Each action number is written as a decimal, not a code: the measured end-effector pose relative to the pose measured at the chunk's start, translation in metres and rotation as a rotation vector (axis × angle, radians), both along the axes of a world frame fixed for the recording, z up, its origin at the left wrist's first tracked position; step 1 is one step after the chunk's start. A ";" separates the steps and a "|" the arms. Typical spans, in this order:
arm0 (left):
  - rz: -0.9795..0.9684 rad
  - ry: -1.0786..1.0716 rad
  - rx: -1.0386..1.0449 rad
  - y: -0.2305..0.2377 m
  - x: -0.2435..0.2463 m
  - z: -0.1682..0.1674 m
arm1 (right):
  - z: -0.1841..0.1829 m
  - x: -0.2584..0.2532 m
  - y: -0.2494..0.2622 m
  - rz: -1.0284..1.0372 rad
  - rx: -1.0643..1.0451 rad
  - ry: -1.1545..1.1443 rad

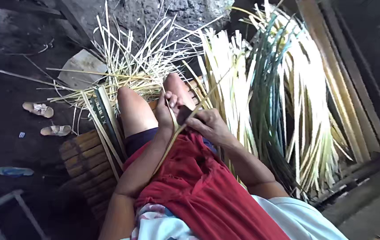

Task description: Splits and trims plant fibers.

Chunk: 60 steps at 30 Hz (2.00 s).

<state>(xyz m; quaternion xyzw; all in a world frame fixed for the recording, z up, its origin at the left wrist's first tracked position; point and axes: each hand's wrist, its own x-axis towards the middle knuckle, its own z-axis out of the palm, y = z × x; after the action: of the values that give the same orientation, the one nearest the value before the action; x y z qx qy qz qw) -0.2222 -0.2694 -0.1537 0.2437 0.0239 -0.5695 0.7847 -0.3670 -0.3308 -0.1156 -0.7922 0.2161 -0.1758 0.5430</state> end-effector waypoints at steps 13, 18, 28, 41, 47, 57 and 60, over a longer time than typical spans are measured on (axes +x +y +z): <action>-0.196 -0.041 0.068 0.016 -0.004 0.008 | -0.008 0.006 -0.010 -0.226 -0.079 -0.006; 0.191 0.218 0.295 -0.013 0.039 -0.021 | 0.008 -0.018 0.007 0.077 0.018 -0.089; -0.136 0.106 0.072 0.005 0.001 -0.013 | -0.019 0.017 -0.013 -0.252 -0.189 0.045; -0.203 -0.012 0.026 0.026 0.009 -0.017 | -0.003 0.021 -0.027 -0.301 -0.142 0.106; 0.071 0.283 0.032 0.032 0.008 -0.024 | -0.023 0.015 0.027 0.106 -0.102 0.040; -0.198 0.050 0.076 0.073 0.002 -0.009 | -0.029 0.017 0.023 -0.135 -0.194 0.130; -0.041 0.347 -0.045 0.042 0.017 -0.037 | -0.035 0.031 0.042 0.006 -0.376 0.120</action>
<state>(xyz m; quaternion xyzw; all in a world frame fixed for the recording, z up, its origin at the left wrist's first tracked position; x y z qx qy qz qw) -0.2051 -0.2276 -0.1905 0.1245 0.1414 -0.6195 0.7620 -0.3357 -0.2886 -0.1506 -0.8893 0.2090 -0.1638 0.3723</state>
